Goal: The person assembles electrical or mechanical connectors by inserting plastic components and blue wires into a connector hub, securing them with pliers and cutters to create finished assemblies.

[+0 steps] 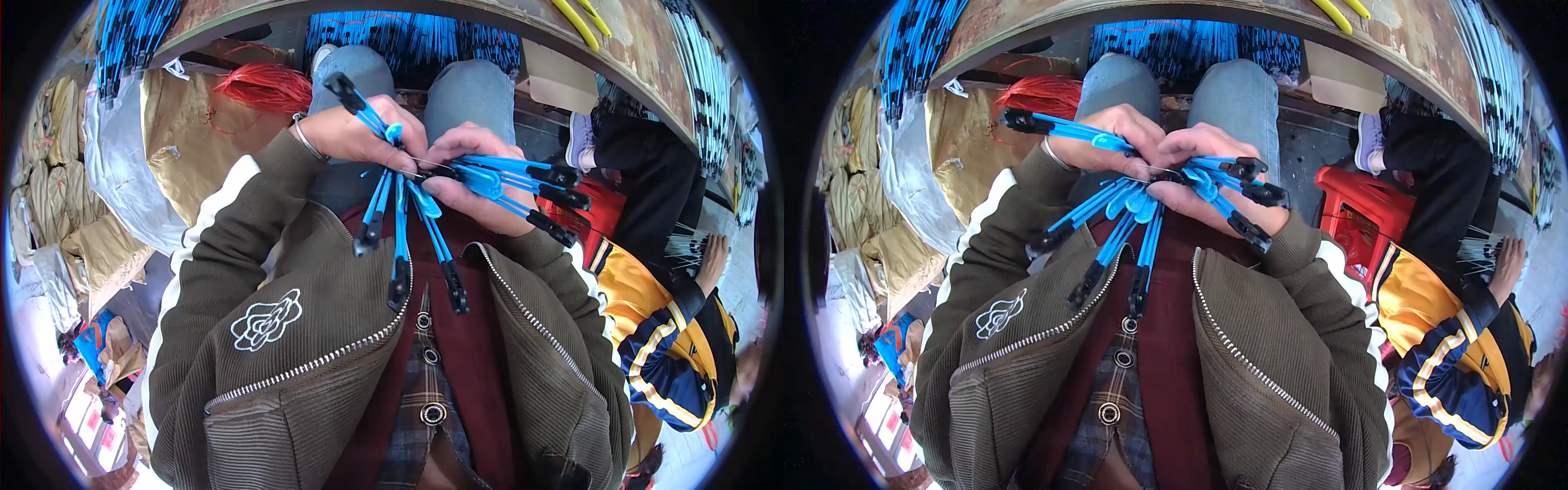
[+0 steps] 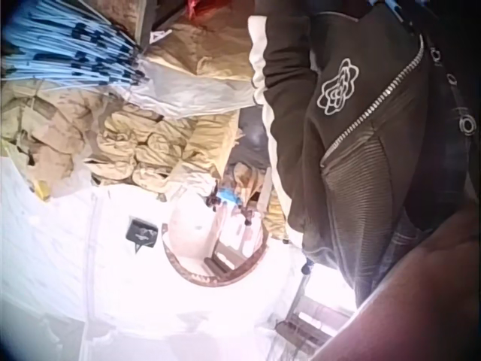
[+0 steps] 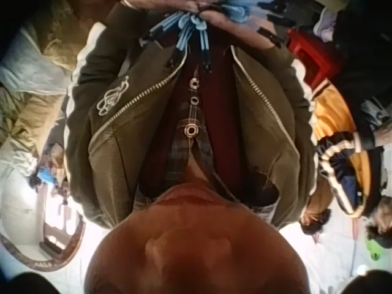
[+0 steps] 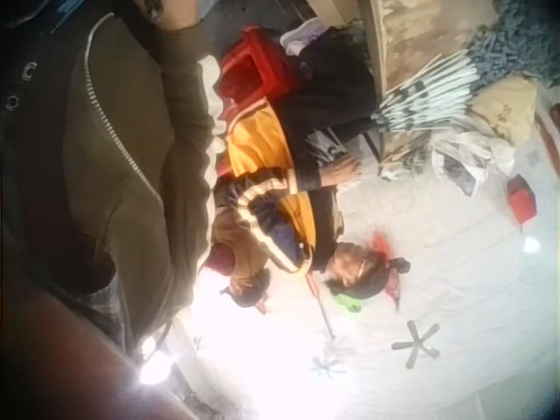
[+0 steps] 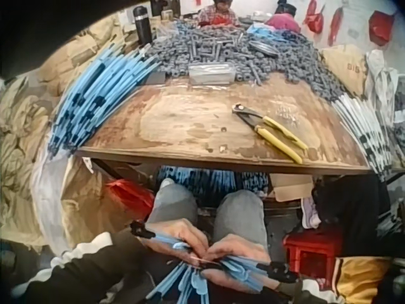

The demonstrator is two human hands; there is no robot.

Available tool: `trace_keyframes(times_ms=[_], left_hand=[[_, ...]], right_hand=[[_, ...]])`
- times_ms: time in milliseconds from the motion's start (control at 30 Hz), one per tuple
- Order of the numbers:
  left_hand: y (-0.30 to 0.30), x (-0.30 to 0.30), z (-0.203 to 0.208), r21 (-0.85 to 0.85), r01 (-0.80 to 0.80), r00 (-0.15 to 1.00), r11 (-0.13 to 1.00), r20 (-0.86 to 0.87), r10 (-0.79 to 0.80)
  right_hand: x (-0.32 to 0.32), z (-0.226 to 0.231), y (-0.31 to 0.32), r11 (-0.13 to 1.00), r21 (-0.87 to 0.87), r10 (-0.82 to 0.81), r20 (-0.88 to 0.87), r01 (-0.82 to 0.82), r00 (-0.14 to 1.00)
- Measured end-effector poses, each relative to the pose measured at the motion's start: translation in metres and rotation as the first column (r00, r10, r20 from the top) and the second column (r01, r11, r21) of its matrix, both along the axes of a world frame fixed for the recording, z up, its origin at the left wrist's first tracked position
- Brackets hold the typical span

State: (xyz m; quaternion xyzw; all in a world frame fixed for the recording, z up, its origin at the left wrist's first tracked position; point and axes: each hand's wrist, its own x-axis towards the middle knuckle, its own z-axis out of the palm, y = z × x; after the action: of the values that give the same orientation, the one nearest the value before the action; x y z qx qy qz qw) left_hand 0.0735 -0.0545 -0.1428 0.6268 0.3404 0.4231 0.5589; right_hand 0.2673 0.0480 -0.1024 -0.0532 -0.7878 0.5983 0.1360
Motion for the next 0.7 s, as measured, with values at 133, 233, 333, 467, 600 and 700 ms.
trace_keyframes(times_ms=[133,233,333,467,600,700], left_hand=[[0.0,0.007,0.003,0.036,-0.028,0.999,0.999,-0.036,0.029],[0.0,0.013,0.004,-0.006,-0.085,0.996,0.996,-0.039,0.084],[0.001,0.006,0.004,0.03,-0.137,0.988,0.99,-0.073,0.139],[-0.011,-0.013,-0.012,-0.021,-0.295,0.945,0.955,0.142,0.295],[-0.023,-0.048,-0.022,-0.028,-0.281,0.899,0.959,0.342,0.273],[-0.026,-0.051,-0.025,-0.005,-0.254,0.887,0.967,0.396,0.236]], right_hand=[[0.003,-0.004,-0.003,0.998,0.005,-0.064,-0.004,0.064,0.998],[0.003,-0.007,-0.006,0.995,-0.017,-0.096,0.02,0.096,0.995],[0.002,-0.01,-0.009,0.98,-0.129,-0.153,0.003,0.152,0.988],[0.0,-0.007,-0.005,0.904,-0.357,-0.258,-0.015,0.235,0.966],[0.005,-0.011,0.021,0.907,-0.382,-0.205,-0.034,0.177,0.978],[0.003,-0.019,0.033,0.942,-0.335,-0.042,-0.183,-0.023,0.982]])
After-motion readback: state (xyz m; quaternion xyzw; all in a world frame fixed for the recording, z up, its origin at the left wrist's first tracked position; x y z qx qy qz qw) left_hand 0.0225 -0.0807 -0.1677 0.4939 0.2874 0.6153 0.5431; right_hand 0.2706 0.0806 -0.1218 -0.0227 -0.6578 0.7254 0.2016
